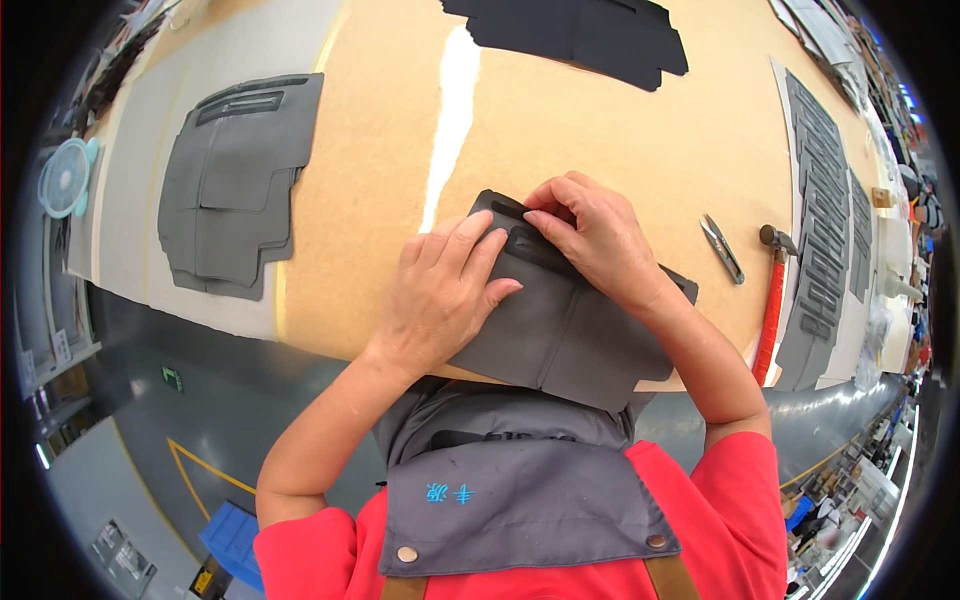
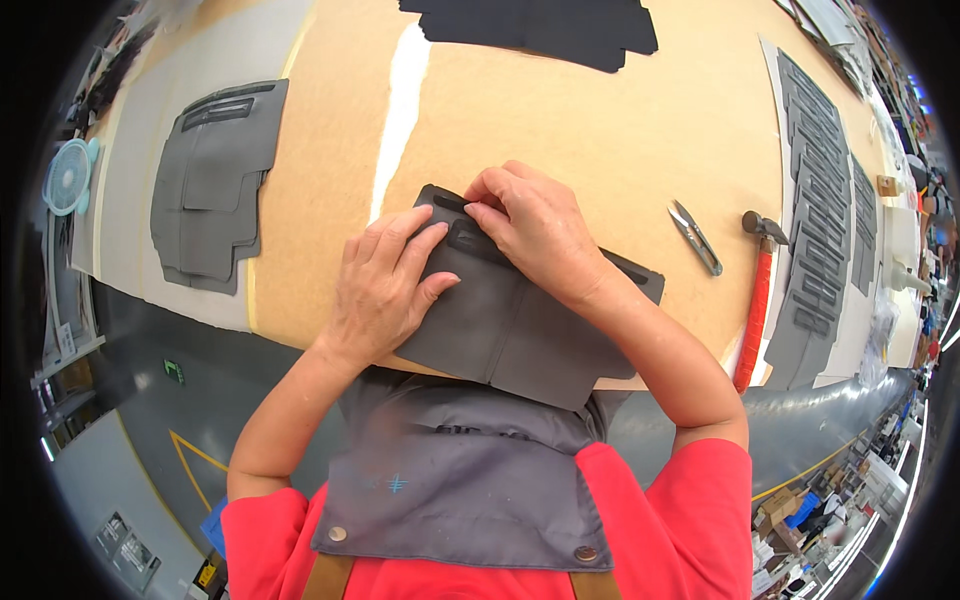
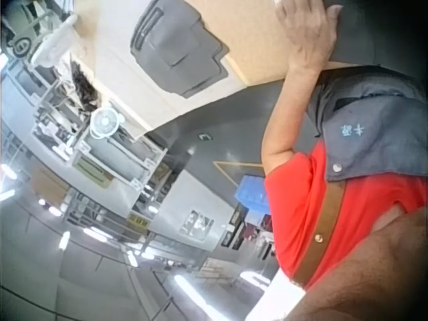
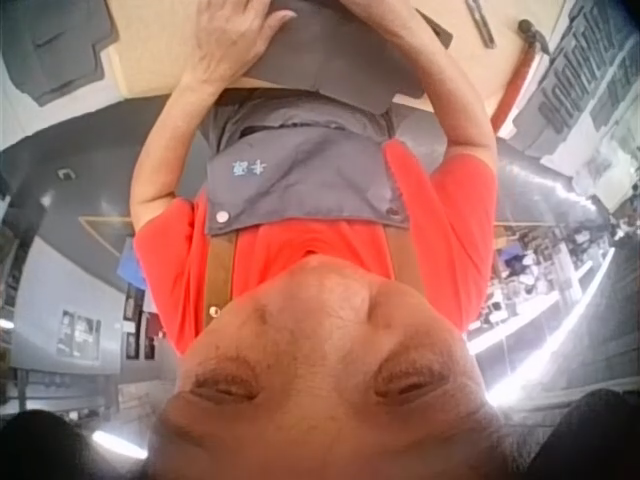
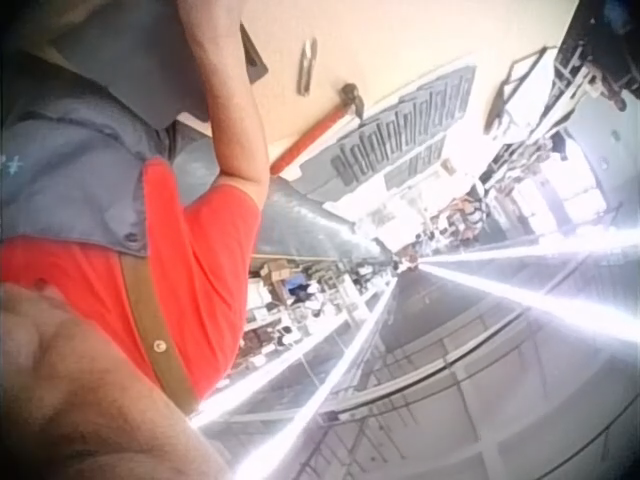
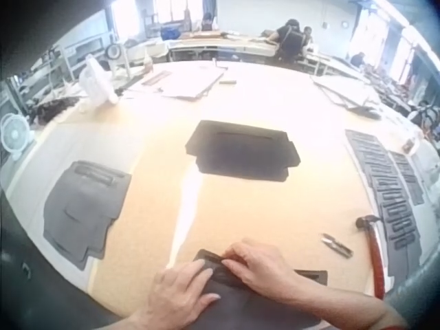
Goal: Assembling leather pieces using adhesive strips and a hammer for reinforcement.
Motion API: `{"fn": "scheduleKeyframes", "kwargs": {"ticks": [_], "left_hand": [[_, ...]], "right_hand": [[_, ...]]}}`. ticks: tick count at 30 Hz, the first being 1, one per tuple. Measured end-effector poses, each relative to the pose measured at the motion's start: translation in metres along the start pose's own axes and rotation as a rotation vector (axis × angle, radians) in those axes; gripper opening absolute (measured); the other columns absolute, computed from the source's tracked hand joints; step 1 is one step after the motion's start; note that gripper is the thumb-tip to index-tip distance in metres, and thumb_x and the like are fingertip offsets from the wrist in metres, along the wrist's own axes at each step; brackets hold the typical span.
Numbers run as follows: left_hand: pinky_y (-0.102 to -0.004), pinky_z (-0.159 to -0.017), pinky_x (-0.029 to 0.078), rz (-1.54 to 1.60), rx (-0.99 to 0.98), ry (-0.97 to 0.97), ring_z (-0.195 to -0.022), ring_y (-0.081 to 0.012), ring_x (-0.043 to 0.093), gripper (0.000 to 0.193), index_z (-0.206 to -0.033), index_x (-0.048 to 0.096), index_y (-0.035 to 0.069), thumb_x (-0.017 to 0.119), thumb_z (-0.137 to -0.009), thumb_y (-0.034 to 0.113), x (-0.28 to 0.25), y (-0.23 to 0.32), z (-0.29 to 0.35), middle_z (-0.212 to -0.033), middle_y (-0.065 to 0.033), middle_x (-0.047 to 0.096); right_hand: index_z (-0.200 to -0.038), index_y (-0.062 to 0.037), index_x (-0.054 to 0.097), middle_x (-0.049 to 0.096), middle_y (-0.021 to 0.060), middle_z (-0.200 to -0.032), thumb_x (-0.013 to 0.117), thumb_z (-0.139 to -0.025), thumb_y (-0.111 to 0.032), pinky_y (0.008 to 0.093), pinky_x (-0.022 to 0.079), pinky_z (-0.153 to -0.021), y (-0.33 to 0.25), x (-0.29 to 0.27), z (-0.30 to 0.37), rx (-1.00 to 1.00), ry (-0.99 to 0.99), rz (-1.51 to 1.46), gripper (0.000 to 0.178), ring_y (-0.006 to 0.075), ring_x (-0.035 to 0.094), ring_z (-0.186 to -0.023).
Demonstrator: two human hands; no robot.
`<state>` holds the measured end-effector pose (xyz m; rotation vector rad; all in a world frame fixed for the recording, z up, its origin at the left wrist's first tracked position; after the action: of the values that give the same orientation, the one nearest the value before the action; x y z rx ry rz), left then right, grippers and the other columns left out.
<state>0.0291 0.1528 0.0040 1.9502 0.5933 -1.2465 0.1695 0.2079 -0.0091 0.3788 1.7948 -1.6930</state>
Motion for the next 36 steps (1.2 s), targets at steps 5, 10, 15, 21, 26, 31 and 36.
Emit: {"fn": "scheduleKeyframes", "kwargs": {"ticks": [5,10,15,21,26,31,36], "left_hand": [[-0.0405,-0.102,0.041,-0.012,-0.025,-0.031,-0.128,-0.0257,0.052,0.055,-0.136,0.06,0.008,0.068,-0.095,0.044,0.006,-0.004,0.001,-0.145,-0.0077,0.055],[-0.0407,-0.103,0.039,-0.023,-0.025,-0.053,-0.128,-0.026,0.051,0.06,-0.137,0.059,0.008,0.068,-0.093,0.049,0.008,-0.004,0.0,-0.145,-0.0069,0.055],[-0.041,-0.103,0.039,-0.029,-0.024,-0.044,-0.128,-0.026,0.051,0.064,-0.138,0.059,0.006,0.068,-0.092,0.05,0.008,-0.005,0.004,-0.145,-0.0066,0.055],[-0.041,-0.103,0.038,-0.048,-0.011,-0.065,-0.129,-0.0249,0.051,0.064,-0.14,0.058,0.006,0.068,-0.093,0.049,0.008,-0.002,0.005,-0.146,-0.0061,0.055],[-0.0411,-0.105,0.038,-0.045,-0.01,-0.057,-0.132,-0.0249,0.051,0.064,-0.14,0.058,0.005,0.068,-0.093,0.048,0.008,-0.002,0.008,-0.145,-0.0067,0.055],[-0.0419,-0.105,0.038,-0.052,-0.014,-0.049,-0.133,-0.0258,0.051,0.064,-0.142,0.056,0.006,0.067,-0.094,0.047,0.009,-0.003,0.01,-0.144,-0.0076,0.056],[-0.0409,-0.105,0.038,-0.098,-0.026,-0.044,-0.131,-0.0259,0.052,0.061,-0.142,0.056,0.007,0.066,-0.096,0.046,-0.007,-0.02,0.01,-0.143,-0.0086,0.057]], "right_hand": [[-0.099,-0.004,0.072,0.067,0.0126,-0.091,0.071,-0.089,-0.008,0.0406,0.054,-0.076,-0.008,0.002,0.004,-0.151,0.078,0.096,0.011,0.0308,0.067,-0.086],[-0.106,-0.0057,0.075,0.066,0.0078,-0.092,0.07,-0.085,-0.002,0.0363,0.054,-0.076,-0.019,0.003,0.015,-0.404,0.163,0.181,0.022,0.0269,0.064,-0.086],[-0.113,-0.0011,0.073,0.064,0.0076,-0.099,0.069,-0.079,-0.003,0.034,0.054,-0.077,-0.034,0.009,0.025,-0.592,0.126,0.381,0.034,0.0255,0.061,-0.088],[-0.123,0.0022,0.069,0.061,0.009,-0.108,0.067,-0.079,-0.006,0.0354,0.054,-0.081,-0.035,0.017,0.029,-0.618,0.079,0.425,0.045,0.0253,0.059,-0.093],[-0.13,0.0003,0.065,0.058,0.0078,-0.115,0.063,-0.083,-0.008,0.0363,0.052,-0.088,-0.038,0.025,0.023,-0.573,-0.009,0.46,0.048,0.0251,0.056,-0.099],[-0.136,-0.0032,0.061,0.055,0.0066,-0.113,0.061,-0.086,-0.012,0.0351,0.049,-0.086,-0.039,0.035,0.016,-0.538,-0.064,0.532,0.05,0.0246,0.053,-0.096],[-0.127,-0.005,0.064,0.06,0.0096,-0.108,0.064,-0.087,-0.011,0.0364,0.051,-0.084,-0.051,0.041,0.0,-0.58,-0.015,0.454,0.041,0.0276,0.058,-0.094]]}}
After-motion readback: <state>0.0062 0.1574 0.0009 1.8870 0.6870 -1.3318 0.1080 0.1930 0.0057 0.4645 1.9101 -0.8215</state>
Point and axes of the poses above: each hand's wrist, its own z-axis away from the middle knuckle, its own x-axis out of the palm, y = z × x, the point moved 10 cm from there along -z, towards the middle knuckle
